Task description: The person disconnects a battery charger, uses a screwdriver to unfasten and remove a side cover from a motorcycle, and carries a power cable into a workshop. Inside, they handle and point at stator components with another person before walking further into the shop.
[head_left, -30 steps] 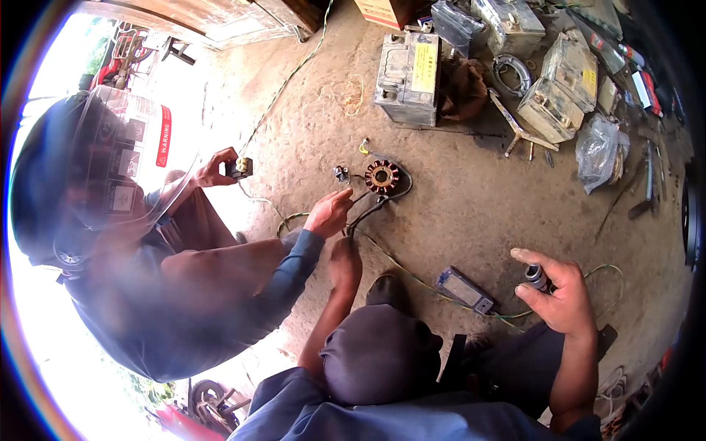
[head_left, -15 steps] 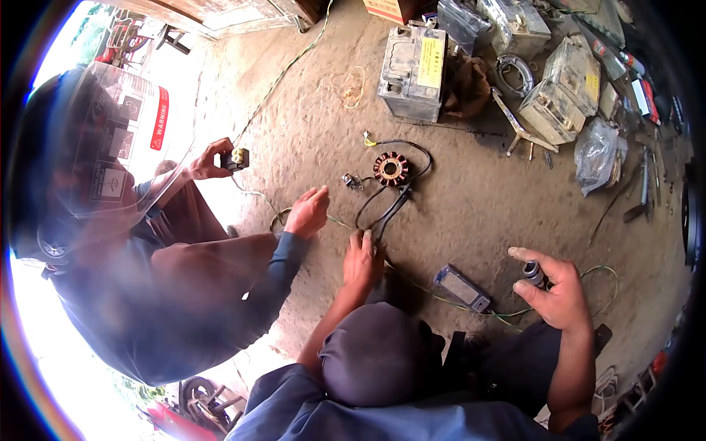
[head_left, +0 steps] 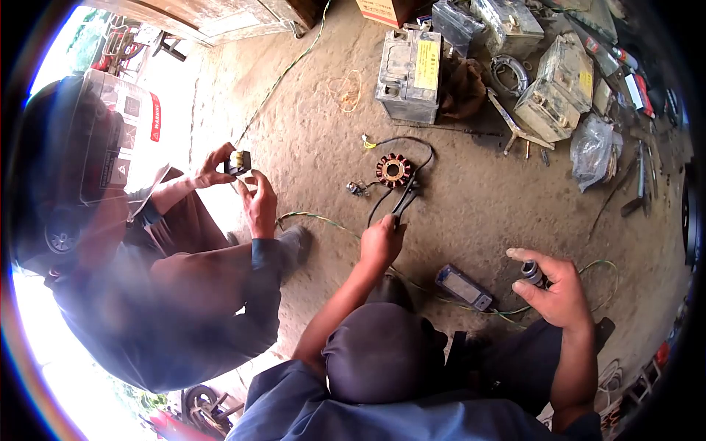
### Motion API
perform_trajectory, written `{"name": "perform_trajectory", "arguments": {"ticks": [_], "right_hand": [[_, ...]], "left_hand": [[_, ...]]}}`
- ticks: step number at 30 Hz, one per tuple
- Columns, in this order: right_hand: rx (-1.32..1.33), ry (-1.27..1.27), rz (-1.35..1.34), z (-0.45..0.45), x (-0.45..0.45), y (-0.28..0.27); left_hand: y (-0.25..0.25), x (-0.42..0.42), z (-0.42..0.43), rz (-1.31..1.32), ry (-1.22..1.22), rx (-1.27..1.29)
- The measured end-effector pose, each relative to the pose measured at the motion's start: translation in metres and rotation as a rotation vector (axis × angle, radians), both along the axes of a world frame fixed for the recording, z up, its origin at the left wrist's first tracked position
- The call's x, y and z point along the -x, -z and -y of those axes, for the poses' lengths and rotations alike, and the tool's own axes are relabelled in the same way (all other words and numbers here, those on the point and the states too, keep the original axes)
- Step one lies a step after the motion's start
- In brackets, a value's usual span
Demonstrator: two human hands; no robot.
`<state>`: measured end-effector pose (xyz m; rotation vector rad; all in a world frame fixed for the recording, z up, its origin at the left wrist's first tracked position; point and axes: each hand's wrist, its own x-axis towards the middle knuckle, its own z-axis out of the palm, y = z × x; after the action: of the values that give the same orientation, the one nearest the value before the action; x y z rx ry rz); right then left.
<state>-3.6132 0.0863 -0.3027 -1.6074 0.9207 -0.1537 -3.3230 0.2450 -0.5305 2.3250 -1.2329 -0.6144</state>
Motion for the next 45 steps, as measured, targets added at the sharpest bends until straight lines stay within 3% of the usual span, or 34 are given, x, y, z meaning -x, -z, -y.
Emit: {"name": "perform_trajectory", "arguments": {"ticks": [4,5,6,8,9,12,15,16,19,25,27,30,34,36,41,45], "right_hand": [[-0.067,0.049,-0.055,0.001,-0.003,-0.003],[-0.060,0.045,-0.058,0.000,-0.004,-0.001],[-0.054,0.061,-0.033,-0.001,-0.004,0.004],[-0.038,0.082,-0.015,0.000,-0.003,0.005],[-0.028,0.073,-0.043,0.001,-0.002,0.002],[-0.081,0.043,-0.087,-0.010,-0.003,0.002],[-0.108,0.046,-0.074,-0.007,-0.009,0.001],[-0.151,0.064,-0.067,-0.009,-0.010,0.000],[-0.065,0.038,-0.085,-0.008,-0.017,-0.004],[-0.026,0.026,-0.089,-0.011,-0.014,0.000],[-0.027,0.030,-0.092,-0.017,-0.013,0.002],[-0.009,0.042,-0.071,-0.014,-0.012,0.000],[-0.021,0.019,-0.078,-0.011,-0.009,0.000],[0.004,-0.025,-0.091,-0.014,-0.009,0.002],[-0.029,0.012,-0.054,-0.009,-0.018,0.000],[0.027,-0.040,-0.043,-0.004,-0.019,-0.001]], "left_hand": [[0.007,0.010,0.037,-0.106,0.039,0.079],[0.005,0.019,0.036,-0.146,0.081,-0.043],[0.030,0.023,0.025,-0.158,0.199,-0.029],[0.019,0.031,0.016,-0.275,0.238,-0.049],[0.013,0.034,0.010,-0.345,0.220,0.146],[-0.024,0.012,0.031,-0.217,-0.002,0.115],[-0.010,-0.006,0.067,-0.170,0.027,-0.117],[0.016,-0.006,0.067,-0.144,0.061,-0.080],[-0.013,0.007,0.082,-0.197,-0.002,-0.088],[-0.007,0.004,0.092,-0.174,0.030,-0.122],[0.004,0.008,0.079,-0.163,0.023,-0.076],[-0.021,0.006,0.052,-0.211,-0.023,-0.118],[-0.005,-0.012,-0.008,-0.189,-0.193,-0.090],[0.002,-0.016,-0.022,-0.145,-0.163,-0.149],[0.002,-0.017,-0.008,-0.060,-0.147,-0.245],[0.005,-0.013,-0.012,-0.051,-0.142,0.031]]}}
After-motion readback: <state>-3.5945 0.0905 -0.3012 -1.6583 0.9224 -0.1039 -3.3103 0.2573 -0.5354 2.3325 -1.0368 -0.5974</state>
